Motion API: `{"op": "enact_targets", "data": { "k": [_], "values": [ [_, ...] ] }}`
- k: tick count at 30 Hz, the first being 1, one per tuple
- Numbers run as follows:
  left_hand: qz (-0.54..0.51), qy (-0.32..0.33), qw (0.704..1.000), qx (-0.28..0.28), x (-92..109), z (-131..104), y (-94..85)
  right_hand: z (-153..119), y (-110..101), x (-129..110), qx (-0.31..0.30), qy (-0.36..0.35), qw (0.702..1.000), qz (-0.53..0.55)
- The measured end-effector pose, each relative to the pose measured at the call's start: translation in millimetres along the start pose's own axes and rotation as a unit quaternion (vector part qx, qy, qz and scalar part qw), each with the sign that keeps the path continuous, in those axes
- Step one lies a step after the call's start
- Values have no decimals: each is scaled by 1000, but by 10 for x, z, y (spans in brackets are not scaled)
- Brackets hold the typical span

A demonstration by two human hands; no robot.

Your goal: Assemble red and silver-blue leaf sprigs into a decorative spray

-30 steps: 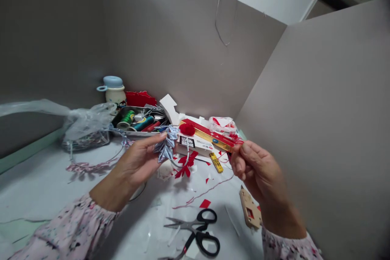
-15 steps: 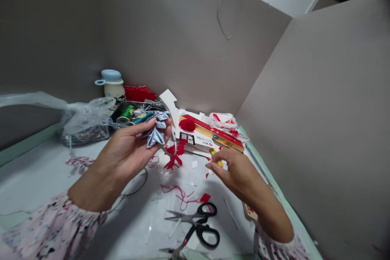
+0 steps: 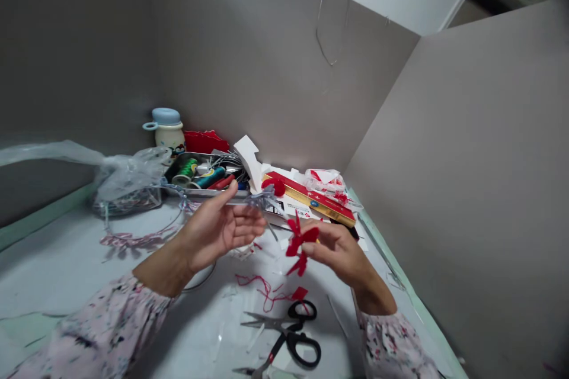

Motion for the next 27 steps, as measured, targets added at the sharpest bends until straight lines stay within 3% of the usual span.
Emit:
{"op": "enact_targets", "data": {
  "k": [2, 5, 7, 9, 12, 14, 20, 27],
  "values": [
    [140, -35, 989, -18, -16, 33, -97, -35, -138, 45, 25, 1, 995, 98],
    [256, 137, 957, 28, 332, 2, -187, -42, -184, 105, 12, -9, 976, 216],
    [278, 213, 936, 27, 437, -39, -161, -32, -123, 160, -22, -4, 966, 259],
    [255, 180, 949, -53, 296, 5, -71, -25, -65, 215, -44, 1, 957, 287],
    [174, 74, 960, -205, -44, 32, 87, -20, -35, 277, -44, 5, 947, 318],
    [131, 55, 960, -240, -142, 17, 116, -19, -26, 303, -44, 13, 944, 326],
    [95, 34, 963, -249, -216, -42, 188, -15, 42, 402, -54, 58, 944, 320],
    [116, 9, 978, -175, -261, -1, 151, -35, 91, 601, -27, 104, 934, 342]
  ]
}}
Point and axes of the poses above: each hand's wrist, its own z-axis towards the middle knuckle, its own y-axis out of the palm, x = y × z, the point moved 8 cm from there along z, towards the middle knuckle, and after that the axes turned 4 degrees about -x, right-handed, at the moved point
